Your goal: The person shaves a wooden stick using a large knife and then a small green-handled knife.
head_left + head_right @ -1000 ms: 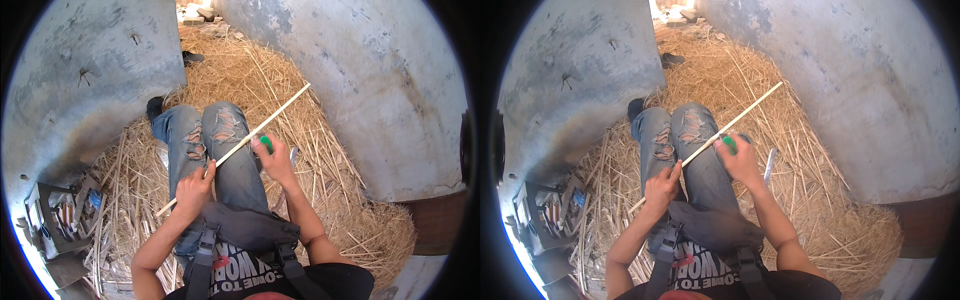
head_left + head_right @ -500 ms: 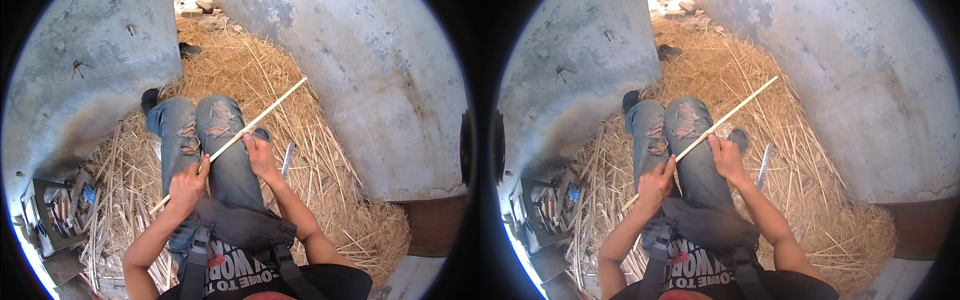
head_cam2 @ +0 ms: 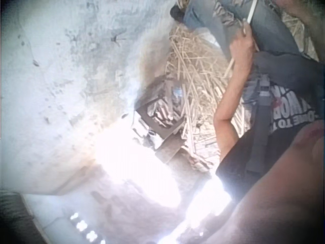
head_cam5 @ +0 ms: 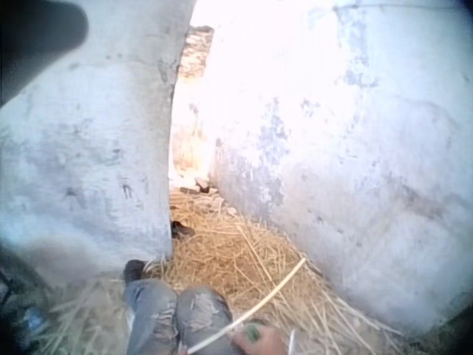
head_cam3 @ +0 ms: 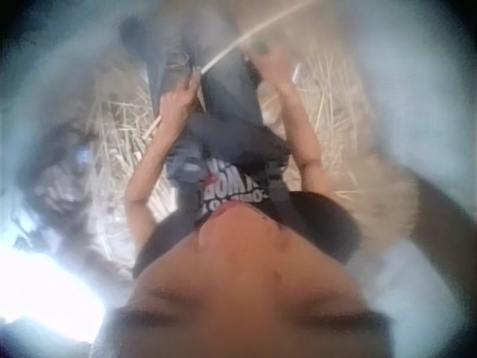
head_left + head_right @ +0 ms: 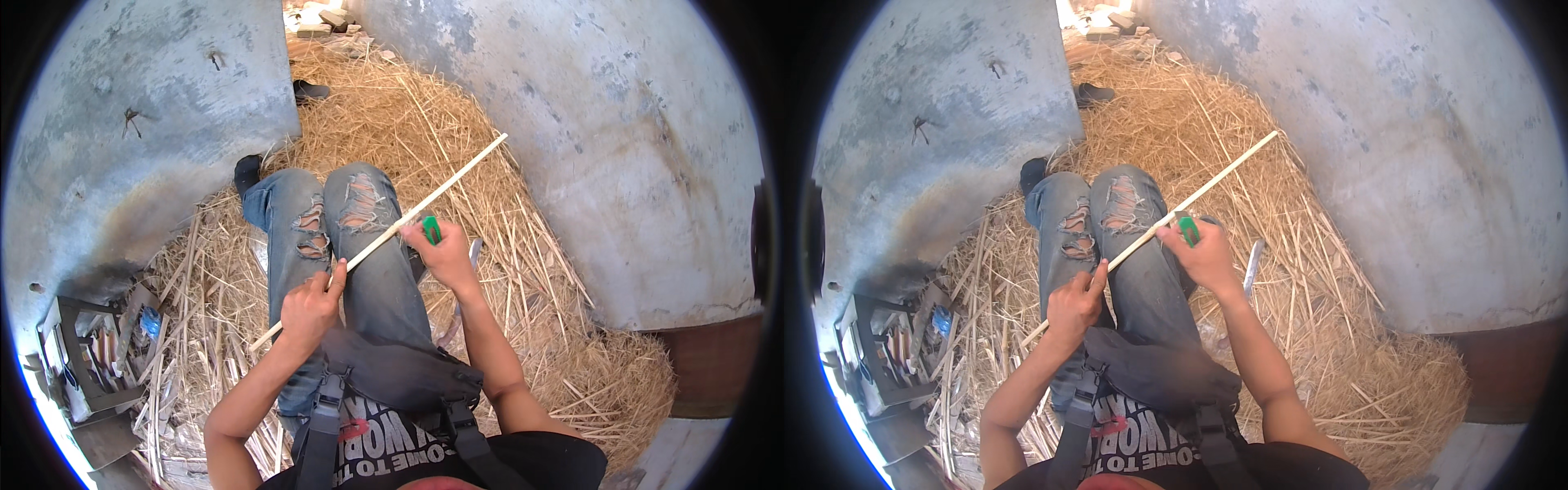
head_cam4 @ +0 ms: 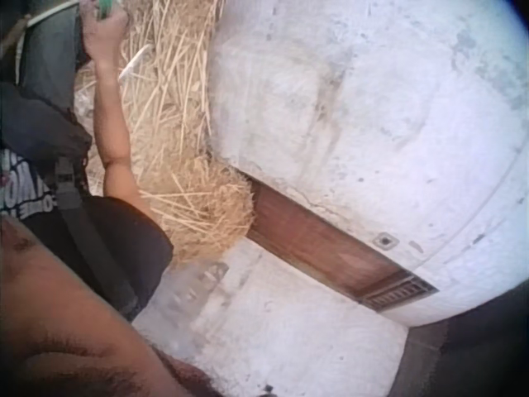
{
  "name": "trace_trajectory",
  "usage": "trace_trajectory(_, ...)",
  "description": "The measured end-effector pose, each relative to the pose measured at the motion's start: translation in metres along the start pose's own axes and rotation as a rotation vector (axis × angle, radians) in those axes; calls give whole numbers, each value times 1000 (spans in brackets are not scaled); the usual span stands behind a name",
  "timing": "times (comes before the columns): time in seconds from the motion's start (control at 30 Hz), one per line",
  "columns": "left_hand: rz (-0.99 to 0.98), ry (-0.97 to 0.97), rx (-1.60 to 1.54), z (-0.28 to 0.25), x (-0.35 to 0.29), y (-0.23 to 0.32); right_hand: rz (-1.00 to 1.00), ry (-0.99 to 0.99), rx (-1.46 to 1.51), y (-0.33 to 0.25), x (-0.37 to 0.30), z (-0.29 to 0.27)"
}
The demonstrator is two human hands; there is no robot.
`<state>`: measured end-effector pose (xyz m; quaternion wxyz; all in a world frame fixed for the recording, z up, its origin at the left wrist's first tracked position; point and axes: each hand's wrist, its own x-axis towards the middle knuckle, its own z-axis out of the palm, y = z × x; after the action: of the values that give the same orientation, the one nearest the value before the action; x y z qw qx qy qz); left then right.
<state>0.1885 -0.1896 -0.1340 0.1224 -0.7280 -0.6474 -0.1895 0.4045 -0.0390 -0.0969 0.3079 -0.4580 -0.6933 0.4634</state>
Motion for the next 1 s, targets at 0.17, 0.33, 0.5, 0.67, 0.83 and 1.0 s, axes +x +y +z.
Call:
trace_trajectory(0.17, 3, 4, 1, 0, -2, -1, -150, 78, -48, -12, 1, 20)
trace_trajectory(0.33, 17, -20, 14, 2, -5, -1, -40, -364, 73, -6, 1, -12)
trace_trajectory(0.5, -46, -43, -36, 3, -1, 2, -172, -566, 178, -23, -27, -3)
trace_trajectory(0.67, -48, 1, -46, 4, 0, 3, 136, 57, -4, 13, -6, -19)
trace_trajectory(0.83, -51, 39, -34, 6, -2, 1, -72, 209, -257, 15, 8, -3)
trace_trajectory(1.0, -29, -46, 11, 2, -2, 4, -110, 175, -213, 21, 4, 15)
